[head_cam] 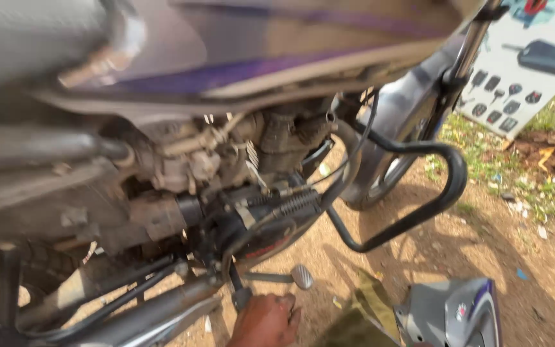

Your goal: Checking the spark plug and testing the engine start of a motorcycle.

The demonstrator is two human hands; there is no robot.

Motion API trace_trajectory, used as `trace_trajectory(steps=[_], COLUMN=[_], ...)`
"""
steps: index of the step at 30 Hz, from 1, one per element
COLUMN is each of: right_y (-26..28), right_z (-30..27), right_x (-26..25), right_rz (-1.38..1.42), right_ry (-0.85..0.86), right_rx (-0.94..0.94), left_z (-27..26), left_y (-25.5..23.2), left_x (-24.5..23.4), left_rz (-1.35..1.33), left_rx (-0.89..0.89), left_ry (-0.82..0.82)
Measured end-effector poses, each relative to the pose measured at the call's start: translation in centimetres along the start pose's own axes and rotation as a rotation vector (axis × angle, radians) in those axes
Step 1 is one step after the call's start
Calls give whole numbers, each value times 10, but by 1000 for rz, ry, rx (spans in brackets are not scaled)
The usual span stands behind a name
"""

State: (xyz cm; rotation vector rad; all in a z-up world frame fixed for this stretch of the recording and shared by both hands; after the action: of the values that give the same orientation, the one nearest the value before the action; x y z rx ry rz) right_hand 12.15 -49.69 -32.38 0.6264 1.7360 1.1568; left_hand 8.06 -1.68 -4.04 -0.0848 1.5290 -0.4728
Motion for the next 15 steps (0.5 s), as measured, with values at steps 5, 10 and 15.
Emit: trace_trajectory(steps=[5, 10, 15], right_y=[343, 507, 524], right_z=[64, 102, 149], right_x=[-19, -4, -9], right_rz=[84, 115, 147], right_ry=[-167, -337, -374], right_rx=[-15, -84, -180], left_z=[19, 33, 53], left_y=[18, 37, 76], left_x=[54, 103, 170], left_rz=[7, -33, 85], left_rx=[83, 150, 152], left_ry=[270, 307, 133])
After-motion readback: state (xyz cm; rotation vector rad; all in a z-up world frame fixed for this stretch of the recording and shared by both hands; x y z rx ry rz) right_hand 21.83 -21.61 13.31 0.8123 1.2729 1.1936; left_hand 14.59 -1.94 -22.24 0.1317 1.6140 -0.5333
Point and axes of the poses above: each hand's wrist, its own z-axis towards the middle knuckle, its own x-axis out of the palm, y = z × x, the point moved 7 cm from there along z, towards the middle knuckle, and after that the axes turned 13 degrees about z, right-handed, at the moved point
